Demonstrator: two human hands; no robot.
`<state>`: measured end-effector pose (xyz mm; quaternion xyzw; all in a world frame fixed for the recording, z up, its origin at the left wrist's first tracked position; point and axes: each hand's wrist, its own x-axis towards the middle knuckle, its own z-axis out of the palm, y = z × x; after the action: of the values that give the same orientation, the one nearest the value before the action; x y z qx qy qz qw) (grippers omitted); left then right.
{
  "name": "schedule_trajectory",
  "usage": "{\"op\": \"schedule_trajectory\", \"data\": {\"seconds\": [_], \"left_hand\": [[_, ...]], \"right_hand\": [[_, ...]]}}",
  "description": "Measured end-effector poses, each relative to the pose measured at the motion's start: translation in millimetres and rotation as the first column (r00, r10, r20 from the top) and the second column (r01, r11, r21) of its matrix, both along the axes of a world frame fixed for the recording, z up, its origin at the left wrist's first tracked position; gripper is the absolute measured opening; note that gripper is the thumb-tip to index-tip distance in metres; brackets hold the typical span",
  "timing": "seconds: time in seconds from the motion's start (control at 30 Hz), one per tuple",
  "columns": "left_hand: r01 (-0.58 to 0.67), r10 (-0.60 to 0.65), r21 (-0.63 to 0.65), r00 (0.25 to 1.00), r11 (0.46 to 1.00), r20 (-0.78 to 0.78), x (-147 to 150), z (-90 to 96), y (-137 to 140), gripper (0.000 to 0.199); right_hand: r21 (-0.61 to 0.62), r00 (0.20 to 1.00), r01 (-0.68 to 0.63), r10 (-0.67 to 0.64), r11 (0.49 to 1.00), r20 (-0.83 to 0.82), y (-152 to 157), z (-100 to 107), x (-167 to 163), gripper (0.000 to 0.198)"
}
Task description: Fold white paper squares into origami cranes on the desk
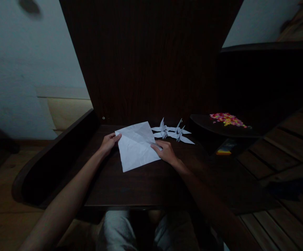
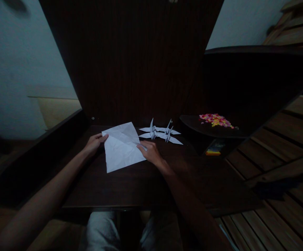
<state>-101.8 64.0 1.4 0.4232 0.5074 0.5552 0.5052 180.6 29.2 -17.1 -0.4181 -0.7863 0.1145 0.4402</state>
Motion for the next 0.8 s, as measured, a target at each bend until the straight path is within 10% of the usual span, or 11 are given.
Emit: {"op": "schedule_trajectory", "data": {"seconds": [0.17,0.43,0.67,0.8], "left_hand": [[-0.007,0.006,-0.057,1.0,0.998,-0.013,2,-4.0,0,0.031],[-0.02,0.024,-0.061,0.997,0.998,0.067,5,-9.0,6,0.008],[0.073,-0.071,0.001,0.975,0.997,0.21,17,1.4,-4,0.01],[0.14,-0.132,-0.013,0.958,0.99,0.256,25,7.4,-12,0.014]], "right_hand": [[0.064,0.963,-0.231,0.219,0.971,0.155,-7,0,-3,0.035],[-0.185,0.838,-0.478,0.509,0.859,0.196,-19,12,-17,0.033],[-0.255,0.955,-0.295,0.286,0.921,-0.075,-10,1,-25,0.028],[-0.461,0.957,-0.275,0.192,0.844,-0.219,-5,-1,-22,0.046]]}}
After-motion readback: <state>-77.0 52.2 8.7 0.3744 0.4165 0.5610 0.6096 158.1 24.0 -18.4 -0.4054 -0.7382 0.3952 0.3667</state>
